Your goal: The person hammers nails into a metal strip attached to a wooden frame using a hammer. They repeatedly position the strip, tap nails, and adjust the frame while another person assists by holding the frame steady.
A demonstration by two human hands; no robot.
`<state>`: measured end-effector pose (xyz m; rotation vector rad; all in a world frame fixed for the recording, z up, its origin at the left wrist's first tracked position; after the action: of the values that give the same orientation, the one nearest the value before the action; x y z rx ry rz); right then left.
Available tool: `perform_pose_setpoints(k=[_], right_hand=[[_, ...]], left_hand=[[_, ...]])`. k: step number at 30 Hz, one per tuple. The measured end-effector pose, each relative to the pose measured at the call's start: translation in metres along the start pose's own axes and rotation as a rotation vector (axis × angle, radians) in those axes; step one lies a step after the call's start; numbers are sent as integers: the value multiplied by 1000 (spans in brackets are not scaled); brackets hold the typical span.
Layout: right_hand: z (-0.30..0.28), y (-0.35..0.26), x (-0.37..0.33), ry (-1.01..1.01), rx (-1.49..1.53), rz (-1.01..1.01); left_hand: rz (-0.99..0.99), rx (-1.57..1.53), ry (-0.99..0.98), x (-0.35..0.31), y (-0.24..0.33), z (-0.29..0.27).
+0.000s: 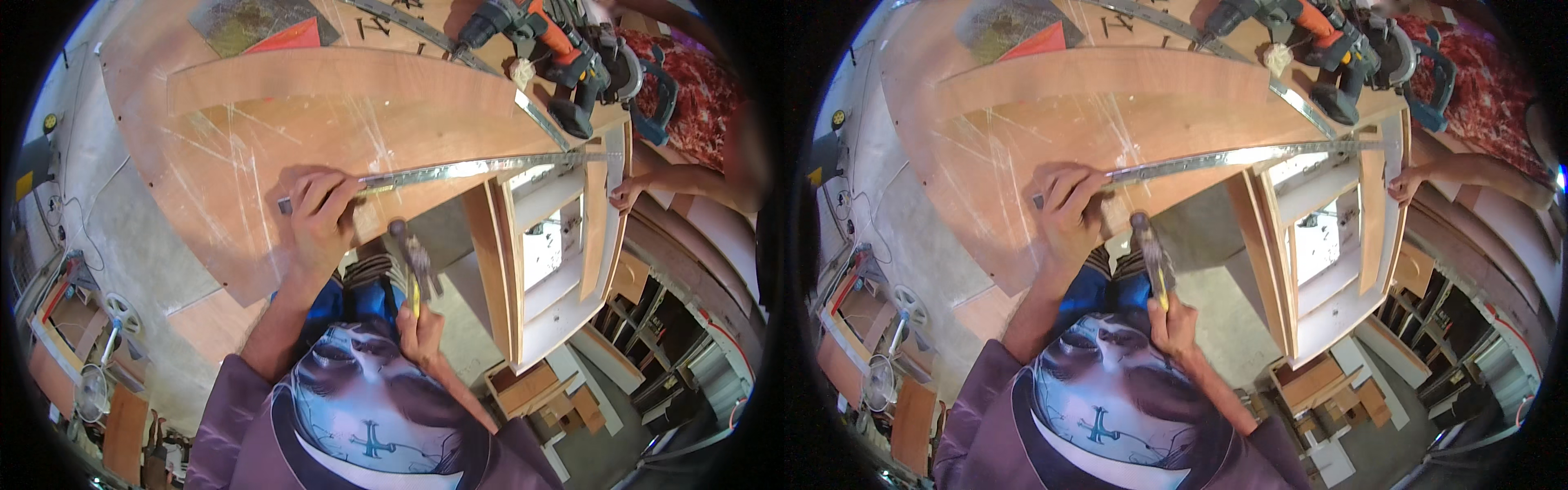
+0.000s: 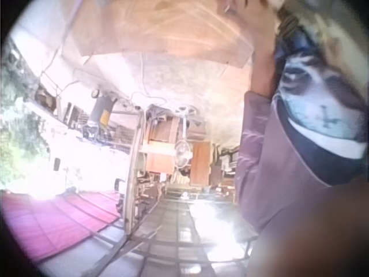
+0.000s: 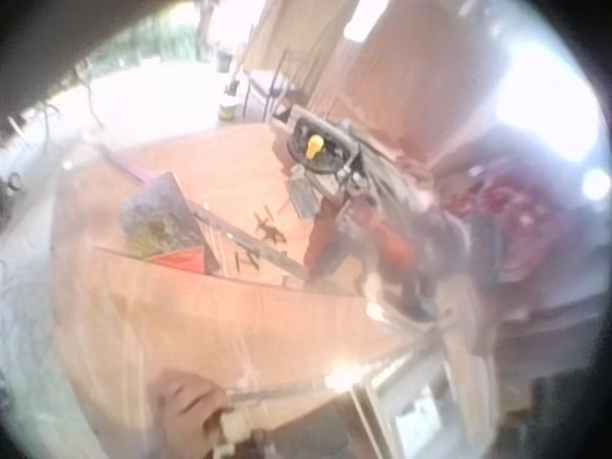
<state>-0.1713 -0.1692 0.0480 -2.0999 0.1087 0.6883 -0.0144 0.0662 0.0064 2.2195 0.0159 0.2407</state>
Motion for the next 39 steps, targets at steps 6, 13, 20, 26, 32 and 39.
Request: perform_pose_setpoints(k=[6,13,20,26,32,39], right_hand=[[3,6,-21,-54,56,134],[7,6,-16,-54,85,151],[13,2,-14,-52,116,166],[16,-1,-12,-61,75,200],[17,0,-13,-64,69,194],[4,-40,4,-25,137,129]], left_hand=[[7,16,10,-4,-4,-13],[-17,23,50,-9,-10,-21],[-52,46,43,-10,-12,-19],[-38,45,40,-10,-12,-18],[-6,82,27,-10,-13,-19],[10,87,36,-9,-11,-20]])
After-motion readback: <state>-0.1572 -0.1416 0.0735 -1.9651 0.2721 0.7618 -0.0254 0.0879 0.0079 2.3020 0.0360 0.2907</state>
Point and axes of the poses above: each hand's wrist, its own x-axis towards the middle knuckle, its own z-axis out of the palm, y = z × x, the point moved 1 cm from there along x, towards the middle knuckle, and after that the axes turned 7 degrees about -y, right-handed, at the moved point
